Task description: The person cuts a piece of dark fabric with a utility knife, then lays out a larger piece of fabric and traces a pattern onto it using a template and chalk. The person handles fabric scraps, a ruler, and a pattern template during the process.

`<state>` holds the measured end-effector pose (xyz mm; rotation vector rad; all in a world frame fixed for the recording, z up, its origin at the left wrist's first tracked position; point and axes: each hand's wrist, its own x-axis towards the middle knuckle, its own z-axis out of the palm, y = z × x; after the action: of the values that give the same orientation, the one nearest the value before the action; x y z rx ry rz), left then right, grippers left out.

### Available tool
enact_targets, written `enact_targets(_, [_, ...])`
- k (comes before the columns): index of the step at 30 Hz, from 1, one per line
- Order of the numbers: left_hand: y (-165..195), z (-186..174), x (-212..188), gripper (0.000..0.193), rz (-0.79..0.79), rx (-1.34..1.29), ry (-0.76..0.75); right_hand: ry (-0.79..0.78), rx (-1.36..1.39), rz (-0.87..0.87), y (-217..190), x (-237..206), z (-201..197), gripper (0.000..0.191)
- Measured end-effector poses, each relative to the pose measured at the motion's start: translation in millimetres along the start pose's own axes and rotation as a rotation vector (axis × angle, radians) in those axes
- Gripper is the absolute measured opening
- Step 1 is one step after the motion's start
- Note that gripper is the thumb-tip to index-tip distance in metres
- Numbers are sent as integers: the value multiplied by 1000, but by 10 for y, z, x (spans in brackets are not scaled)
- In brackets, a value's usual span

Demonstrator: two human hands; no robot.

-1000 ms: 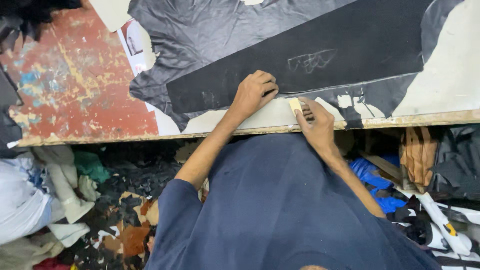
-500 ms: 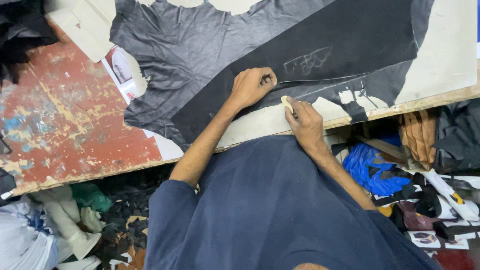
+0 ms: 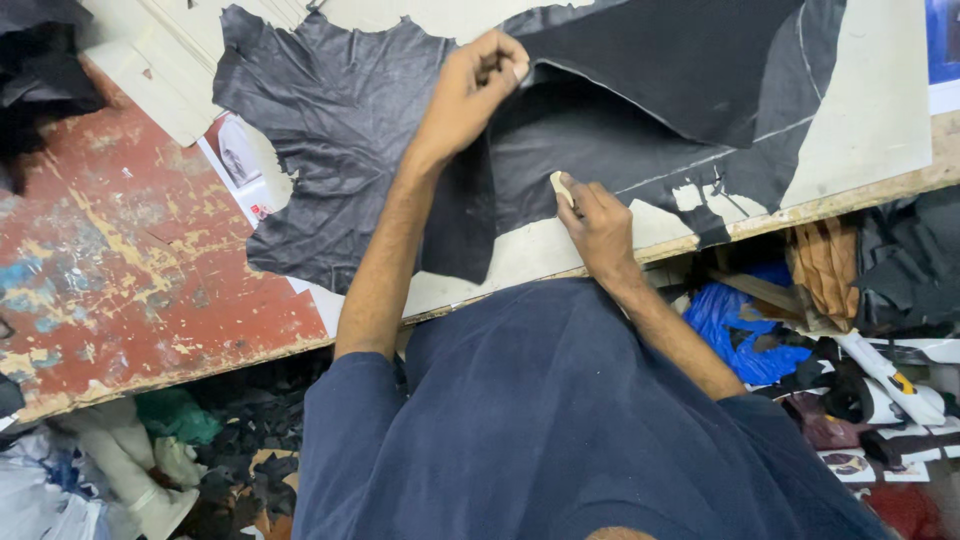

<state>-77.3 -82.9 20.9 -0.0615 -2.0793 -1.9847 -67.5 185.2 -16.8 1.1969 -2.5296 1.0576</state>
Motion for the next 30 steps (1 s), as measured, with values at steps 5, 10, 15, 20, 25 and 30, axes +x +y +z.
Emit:
enact_targets(5, [368, -185, 79, 6, 45, -1, 109, 62, 13, -48, 46, 315, 163, 29])
enact_targets(10, [592, -156, 9, 8, 79, -35, 102, 54, 51, -53, 57, 539, 252, 24])
enact_targets(15, [633, -102, -22, 8, 80, -35, 94, 68, 23, -73, 48, 598, 263, 20])
enact_targets(20, [558, -49, -7, 8, 69, -29, 95, 65, 50, -109, 60, 650, 274, 20])
enact_targets(25, [515, -78, 38, 8, 95, -38, 122, 61, 34, -69, 44, 664, 275, 21])
enact_targets(30, [549, -196, -8, 7, 112, -22, 198, -19, 44, -51, -18, 427, 54, 25])
